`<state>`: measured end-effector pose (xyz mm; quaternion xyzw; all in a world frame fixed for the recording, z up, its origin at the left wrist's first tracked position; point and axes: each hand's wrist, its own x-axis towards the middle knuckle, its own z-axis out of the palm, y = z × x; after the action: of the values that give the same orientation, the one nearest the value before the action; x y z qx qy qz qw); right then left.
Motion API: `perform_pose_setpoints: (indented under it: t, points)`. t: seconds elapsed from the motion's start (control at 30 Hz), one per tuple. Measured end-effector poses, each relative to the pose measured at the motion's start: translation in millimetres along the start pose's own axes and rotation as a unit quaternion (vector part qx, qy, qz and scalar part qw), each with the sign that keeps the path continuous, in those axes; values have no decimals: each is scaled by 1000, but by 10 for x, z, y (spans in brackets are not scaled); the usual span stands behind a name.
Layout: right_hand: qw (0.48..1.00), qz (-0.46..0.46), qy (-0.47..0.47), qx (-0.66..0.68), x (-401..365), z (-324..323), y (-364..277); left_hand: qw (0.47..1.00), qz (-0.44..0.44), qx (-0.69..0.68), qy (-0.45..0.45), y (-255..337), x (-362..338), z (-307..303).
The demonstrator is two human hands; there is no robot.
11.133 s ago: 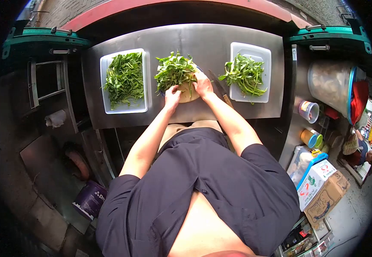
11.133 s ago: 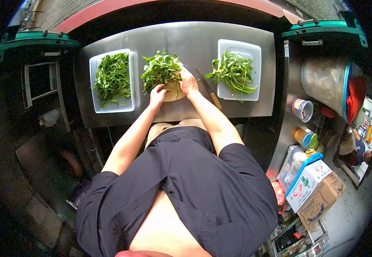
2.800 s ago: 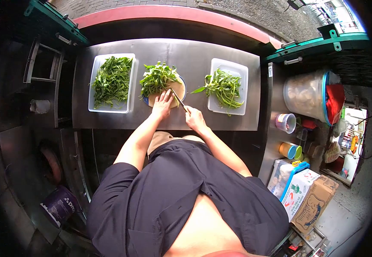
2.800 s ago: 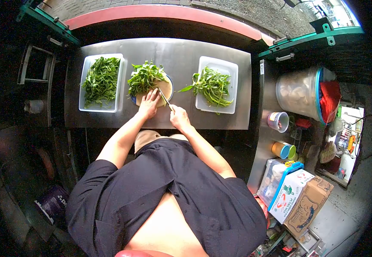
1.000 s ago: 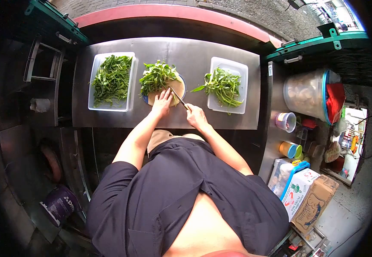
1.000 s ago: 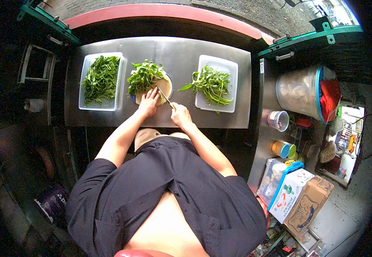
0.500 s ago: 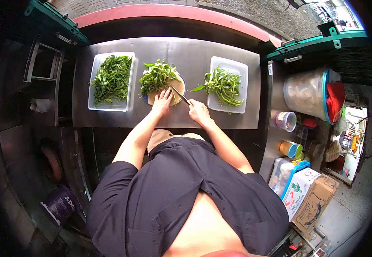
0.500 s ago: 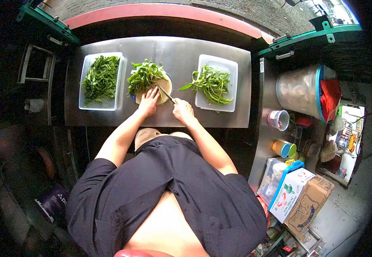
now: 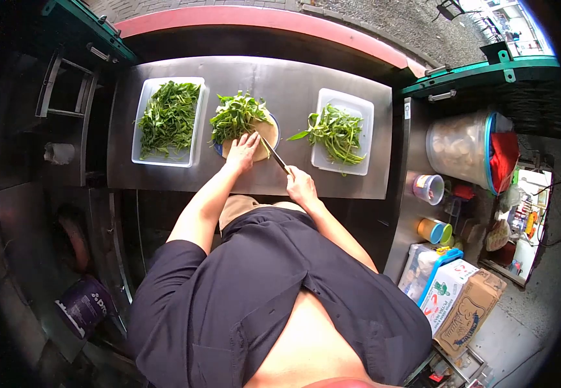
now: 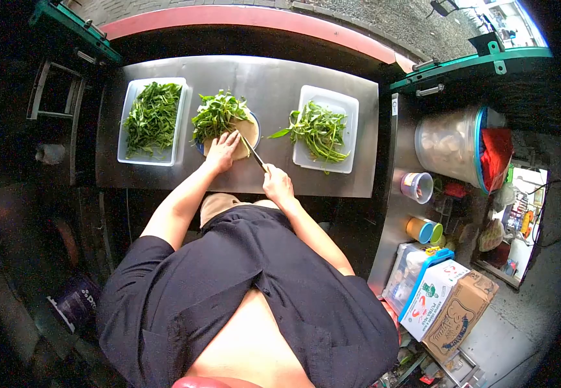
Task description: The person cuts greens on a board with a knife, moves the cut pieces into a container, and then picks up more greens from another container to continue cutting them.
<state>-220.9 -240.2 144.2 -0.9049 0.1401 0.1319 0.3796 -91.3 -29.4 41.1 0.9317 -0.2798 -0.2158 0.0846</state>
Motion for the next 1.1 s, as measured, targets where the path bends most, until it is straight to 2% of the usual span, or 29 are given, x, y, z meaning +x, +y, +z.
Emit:
perform_pose_setpoints:
  t: [0.1,0.9,1.1]
  points:
    - [1000,13,-16,-14,-47,10,20,997,24,54,-51,-29,-4,-120]
    - [998,-12,7,-54,2,14,-109,994,46,96,-33,-48,94,-98]
    - [997,10,-13,-79,33,-47,-173,995,38,89,-34,-104,141,38]
